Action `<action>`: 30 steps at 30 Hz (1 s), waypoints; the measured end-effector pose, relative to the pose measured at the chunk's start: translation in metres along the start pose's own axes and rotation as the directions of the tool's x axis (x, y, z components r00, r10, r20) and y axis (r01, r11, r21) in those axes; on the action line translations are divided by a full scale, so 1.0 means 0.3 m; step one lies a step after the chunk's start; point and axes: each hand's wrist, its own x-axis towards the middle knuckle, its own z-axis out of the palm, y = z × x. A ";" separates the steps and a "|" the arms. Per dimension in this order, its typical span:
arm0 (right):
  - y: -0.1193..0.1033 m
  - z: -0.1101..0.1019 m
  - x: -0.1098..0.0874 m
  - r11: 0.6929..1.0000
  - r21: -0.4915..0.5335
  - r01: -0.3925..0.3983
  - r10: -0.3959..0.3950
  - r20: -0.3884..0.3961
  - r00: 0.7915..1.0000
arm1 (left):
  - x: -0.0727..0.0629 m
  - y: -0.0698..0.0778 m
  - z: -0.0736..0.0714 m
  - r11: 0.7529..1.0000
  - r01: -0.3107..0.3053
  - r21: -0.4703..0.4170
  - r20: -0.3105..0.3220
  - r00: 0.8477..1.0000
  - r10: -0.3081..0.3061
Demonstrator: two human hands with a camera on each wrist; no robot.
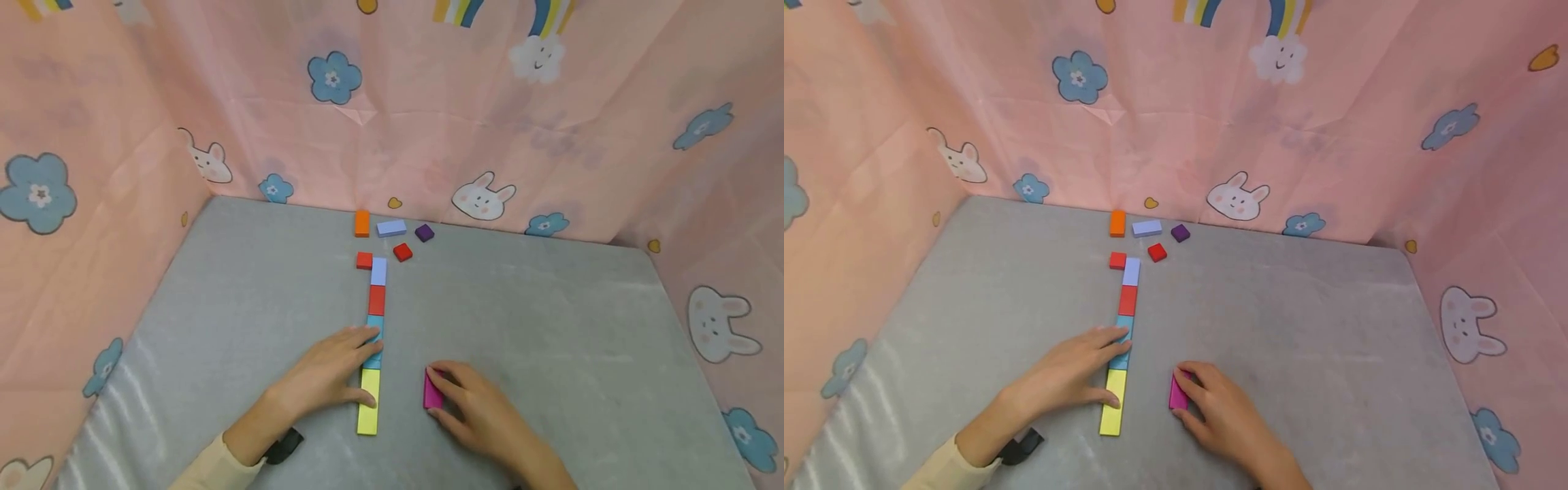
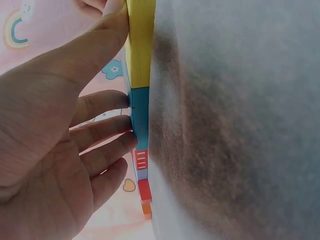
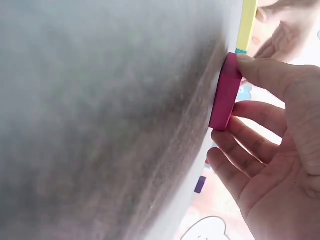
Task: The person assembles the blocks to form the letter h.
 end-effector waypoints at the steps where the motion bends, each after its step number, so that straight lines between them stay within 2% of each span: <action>1: -0.004 0.000 -0.007 1.000 0.002 0.003 -0.003 0.001 1.000 | 0.000 -0.001 0.001 1.000 -0.001 -0.001 0.001 1.000 0.001; 15: -0.030 0.001 -0.083 0.997 0.072 0.020 -0.019 -0.013 1.000 | -0.007 0.001 0.008 1.000 0.007 -0.027 0.007 1.000 -0.007; 23: -0.029 -0.011 -0.102 0.988 0.156 -0.016 0.009 0.048 0.999 | -0.006 -0.002 0.006 1.000 0.005 -0.025 -0.006 1.000 -0.005; 30: -0.018 -0.008 -0.102 0.985 0.171 -0.002 0.000 0.012 1.000 | -0.011 0.000 -0.004 1.000 -0.002 -0.017 0.003 1.000 0.002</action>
